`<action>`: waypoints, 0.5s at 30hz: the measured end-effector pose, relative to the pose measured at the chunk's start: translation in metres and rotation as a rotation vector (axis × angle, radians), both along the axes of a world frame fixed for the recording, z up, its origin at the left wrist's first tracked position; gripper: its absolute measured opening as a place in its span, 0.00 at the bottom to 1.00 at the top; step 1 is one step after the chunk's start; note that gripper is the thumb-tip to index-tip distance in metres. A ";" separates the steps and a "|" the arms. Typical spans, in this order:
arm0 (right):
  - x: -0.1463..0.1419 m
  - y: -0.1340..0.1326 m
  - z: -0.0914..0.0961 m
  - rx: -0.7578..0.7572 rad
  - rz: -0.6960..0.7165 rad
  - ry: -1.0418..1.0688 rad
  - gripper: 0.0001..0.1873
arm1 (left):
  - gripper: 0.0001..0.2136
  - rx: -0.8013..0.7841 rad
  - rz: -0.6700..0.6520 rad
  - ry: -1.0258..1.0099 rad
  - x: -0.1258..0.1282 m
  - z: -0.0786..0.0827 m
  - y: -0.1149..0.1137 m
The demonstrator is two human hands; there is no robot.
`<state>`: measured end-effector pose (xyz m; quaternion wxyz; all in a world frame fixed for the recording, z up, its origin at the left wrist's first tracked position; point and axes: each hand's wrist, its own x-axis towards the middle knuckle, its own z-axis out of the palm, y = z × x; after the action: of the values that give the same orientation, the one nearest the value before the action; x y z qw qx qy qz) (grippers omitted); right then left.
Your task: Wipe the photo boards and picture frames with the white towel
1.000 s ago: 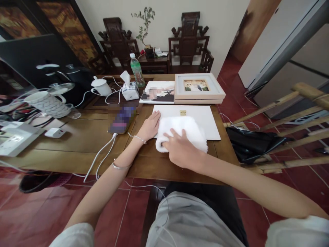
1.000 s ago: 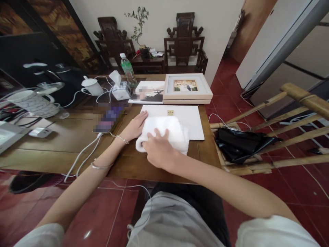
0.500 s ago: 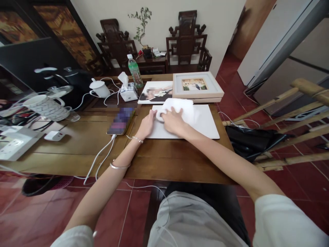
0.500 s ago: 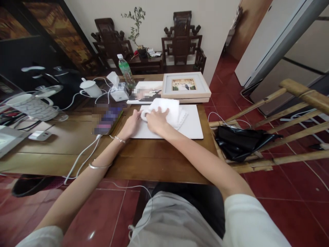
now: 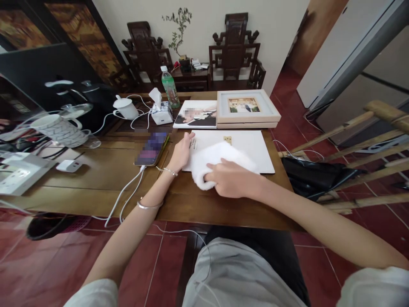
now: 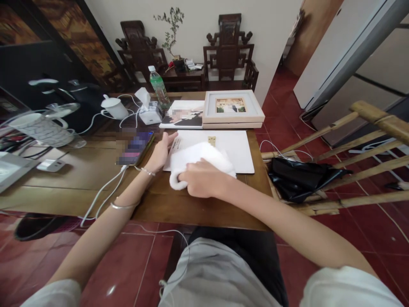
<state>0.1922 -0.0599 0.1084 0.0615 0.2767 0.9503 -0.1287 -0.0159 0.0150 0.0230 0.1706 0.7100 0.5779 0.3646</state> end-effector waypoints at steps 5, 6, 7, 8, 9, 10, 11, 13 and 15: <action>0.014 0.036 0.009 0.038 -0.282 -0.040 0.20 | 0.26 0.074 -0.113 0.173 0.010 -0.007 -0.005; 0.013 0.045 0.008 0.060 -0.350 -0.031 0.20 | 0.23 0.074 -0.137 0.209 0.010 -0.008 -0.005; 0.010 0.053 0.006 0.075 -0.420 -0.014 0.21 | 0.21 0.069 -0.151 0.241 0.010 -0.009 -0.006; 0.005 0.062 0.003 0.090 -0.488 0.011 0.21 | 0.20 0.061 -0.157 0.269 0.010 -0.010 -0.005; 0.000 0.070 0.000 0.105 -0.552 0.045 0.21 | 0.20 0.054 -0.157 0.295 0.009 -0.010 -0.005; -0.007 0.078 -0.002 0.118 -0.603 0.080 0.21 | 0.20 0.047 -0.157 0.319 0.009 -0.010 -0.006; -0.014 0.085 -0.004 0.126 -0.640 0.113 0.21 | 0.20 0.041 -0.158 0.340 0.008 -0.009 -0.006; -0.028 0.100 -0.006 0.121 -0.662 0.163 0.21 | 0.20 0.036 -0.166 0.367 0.007 -0.008 -0.006; -0.043 0.113 -0.005 0.090 -0.634 0.197 0.21 | 0.19 0.035 -0.176 0.375 0.007 -0.006 -0.007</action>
<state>0.1491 0.0529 0.1035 -0.0861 0.5471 0.8231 -0.1255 -0.0091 0.0083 0.0171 0.0788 0.8160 0.5287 0.2199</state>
